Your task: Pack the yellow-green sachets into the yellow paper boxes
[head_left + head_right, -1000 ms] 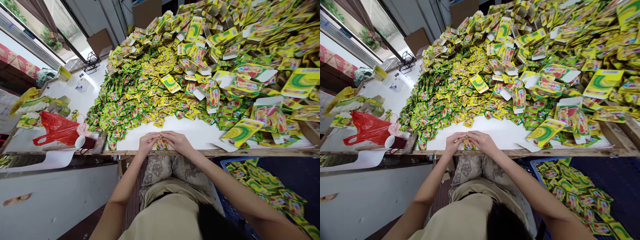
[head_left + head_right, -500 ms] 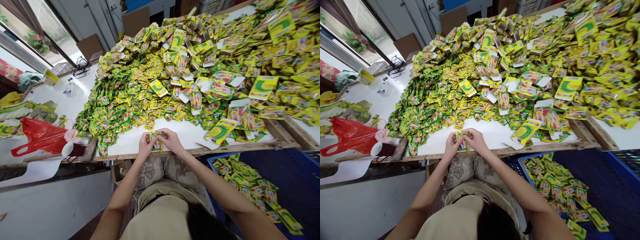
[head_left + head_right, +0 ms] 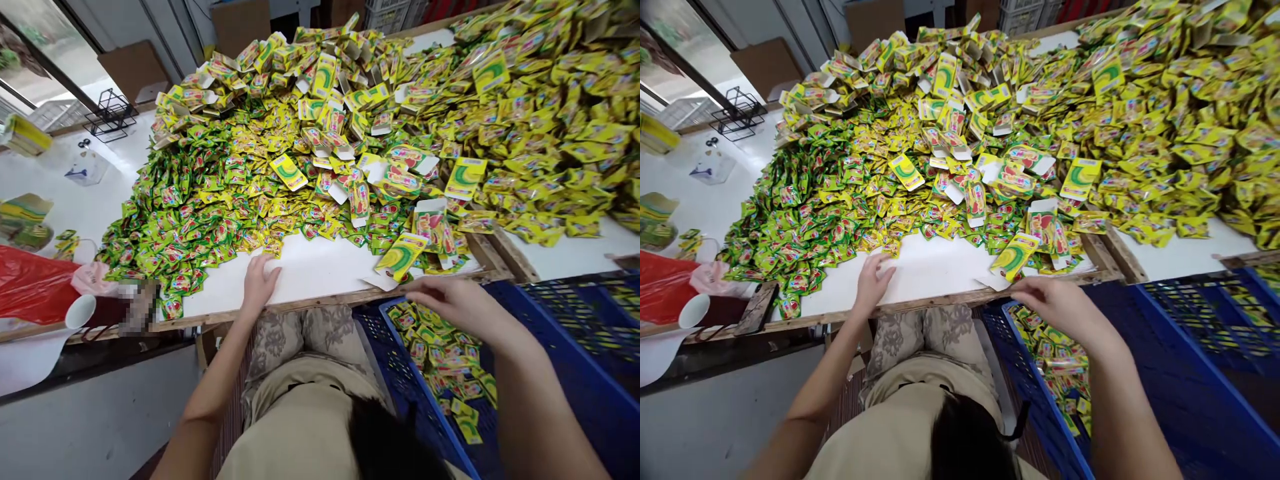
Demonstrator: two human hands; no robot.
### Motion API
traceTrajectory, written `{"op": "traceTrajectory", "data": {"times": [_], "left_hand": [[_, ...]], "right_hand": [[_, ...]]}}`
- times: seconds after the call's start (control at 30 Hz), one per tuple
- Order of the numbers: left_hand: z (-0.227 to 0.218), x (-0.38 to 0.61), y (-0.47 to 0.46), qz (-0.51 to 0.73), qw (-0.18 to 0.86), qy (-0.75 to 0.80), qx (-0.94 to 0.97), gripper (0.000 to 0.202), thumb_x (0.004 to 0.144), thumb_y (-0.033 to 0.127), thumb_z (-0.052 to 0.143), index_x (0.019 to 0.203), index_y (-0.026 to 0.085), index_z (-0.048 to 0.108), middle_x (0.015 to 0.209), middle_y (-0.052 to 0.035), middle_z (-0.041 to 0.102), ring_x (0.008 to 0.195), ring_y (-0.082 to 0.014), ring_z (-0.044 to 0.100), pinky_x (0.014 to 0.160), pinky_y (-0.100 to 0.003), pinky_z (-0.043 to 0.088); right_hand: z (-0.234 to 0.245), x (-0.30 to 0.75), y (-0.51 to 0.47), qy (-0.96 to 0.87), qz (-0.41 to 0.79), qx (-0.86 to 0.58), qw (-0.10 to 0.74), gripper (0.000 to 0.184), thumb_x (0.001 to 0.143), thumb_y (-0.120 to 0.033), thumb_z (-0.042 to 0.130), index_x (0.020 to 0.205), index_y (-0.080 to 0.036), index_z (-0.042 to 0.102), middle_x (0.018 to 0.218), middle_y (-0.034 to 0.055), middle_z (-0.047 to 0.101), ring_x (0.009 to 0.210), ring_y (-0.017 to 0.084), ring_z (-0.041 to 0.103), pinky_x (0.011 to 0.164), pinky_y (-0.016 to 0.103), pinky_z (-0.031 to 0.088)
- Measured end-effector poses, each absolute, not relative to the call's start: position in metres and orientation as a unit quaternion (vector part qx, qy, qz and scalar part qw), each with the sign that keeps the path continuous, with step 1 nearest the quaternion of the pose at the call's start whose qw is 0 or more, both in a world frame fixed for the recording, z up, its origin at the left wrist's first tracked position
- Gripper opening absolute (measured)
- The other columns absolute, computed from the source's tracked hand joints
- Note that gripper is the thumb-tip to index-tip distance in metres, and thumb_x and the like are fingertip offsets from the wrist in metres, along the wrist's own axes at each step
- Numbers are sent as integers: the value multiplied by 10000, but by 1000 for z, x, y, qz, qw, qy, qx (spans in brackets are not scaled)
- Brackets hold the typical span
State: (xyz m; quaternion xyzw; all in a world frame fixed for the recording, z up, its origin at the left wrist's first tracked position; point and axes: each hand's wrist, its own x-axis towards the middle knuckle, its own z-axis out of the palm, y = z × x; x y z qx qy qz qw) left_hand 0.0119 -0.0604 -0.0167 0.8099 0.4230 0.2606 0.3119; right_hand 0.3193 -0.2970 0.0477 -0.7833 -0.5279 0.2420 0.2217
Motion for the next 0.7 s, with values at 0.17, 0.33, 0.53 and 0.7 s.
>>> {"op": "traceTrajectory", "data": {"times": [0.17, 0.33, 0.53, 0.7], "left_hand": [[-30, 31, -47, 199, 215, 411, 864, 382, 781, 192, 614, 1164, 194, 602, 1278, -128, 551, 1203, -296, 477, 1031, -470, 381], [-32, 17, -59, 189, 194, 404, 874, 233, 812, 191, 579, 1030, 209, 658, 1180, -85, 623, 1109, -257, 528, 964, -431, 423], [-33, 3, -55, 218, 207, 447, 842, 69, 811, 204, 587, 851, 199, 643, 930, -64, 642, 951, -220, 567, 889, -380, 449], [-35, 3, -49, 223, 181, 523, 802, 330, 716, 287, 712, 1000, 181, 580, 1017, -97, 587, 1006, -264, 533, 897, -406, 444]], "right_hand": [[21, 294, -237, -527, 201, -776, 282, 247, 824, -392, 541, 868, -198, 687, 825, 61, 711, 701, 202, 644, 653, 320, 499], [-11, 288, -161, -537, 158, -778, 285, 357, 783, -313, 592, 1096, -145, 633, 1001, 125, 660, 911, 248, 614, 813, 374, 489], [-32, 257, -114, -521, 101, -808, 257, 366, 796, -203, 526, 1148, -115, 578, 1093, 176, 606, 1023, 288, 539, 895, 416, 422], [-29, 231, -130, -586, 129, -762, 243, 298, 797, -227, 543, 1076, -134, 588, 969, 137, 613, 914, 252, 538, 840, 376, 431]]}}
